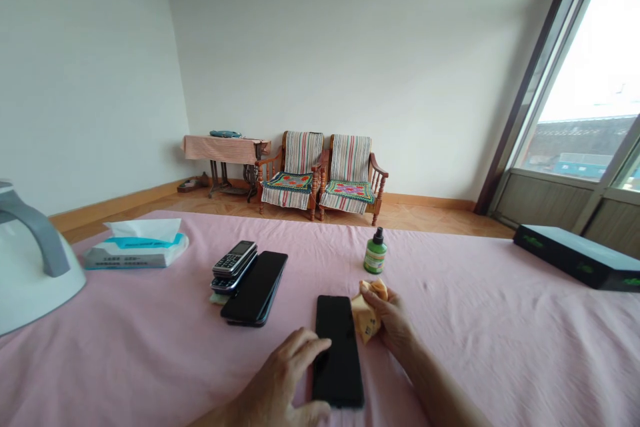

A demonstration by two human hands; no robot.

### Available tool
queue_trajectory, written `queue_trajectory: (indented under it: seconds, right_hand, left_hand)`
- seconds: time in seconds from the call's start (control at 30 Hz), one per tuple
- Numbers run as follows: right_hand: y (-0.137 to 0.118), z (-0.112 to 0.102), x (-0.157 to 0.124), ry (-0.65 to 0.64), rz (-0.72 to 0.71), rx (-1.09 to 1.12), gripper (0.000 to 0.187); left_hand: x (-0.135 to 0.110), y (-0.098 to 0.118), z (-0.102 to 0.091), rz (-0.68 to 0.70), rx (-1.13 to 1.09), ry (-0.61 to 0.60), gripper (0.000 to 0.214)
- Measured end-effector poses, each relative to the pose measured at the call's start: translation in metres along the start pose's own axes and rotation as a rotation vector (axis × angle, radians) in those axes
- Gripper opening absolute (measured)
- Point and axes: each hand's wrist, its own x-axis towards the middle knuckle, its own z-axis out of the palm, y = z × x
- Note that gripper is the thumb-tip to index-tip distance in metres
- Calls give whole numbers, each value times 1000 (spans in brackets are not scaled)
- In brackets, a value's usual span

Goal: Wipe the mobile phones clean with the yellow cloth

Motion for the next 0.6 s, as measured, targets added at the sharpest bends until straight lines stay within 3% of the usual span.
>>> queue_trajectory:
  seconds: [0.13, 0.23, 0.37, 0.43, 0.5, 0.6]
  right_hand:
    - [-2, 7, -4, 39, -105, -115, 42]
    - [-9, 12, -10, 84, -205, -204, 42]
    - [-25, 15, -19, 250, -609, -583, 27]
    - [-28, 18, -24, 188, -755, -720, 21]
    - [-26, 23, -29, 65, -752, -739, 18]
    - [-14, 32, -36, -82, -557, -661, 16]
  left_hand:
    - [11, -5, 4, -7, -2, 104, 34]
    - [16, -10, 8, 36, -43, 114, 25]
    - [18, -14, 10, 76, -143, 127, 20]
    - [17, -16, 10, 99, -208, 143, 17]
    - [15, -18, 11, 79, -318, 136, 18]
    - [15, -23, 13, -40, -619, 70, 33]
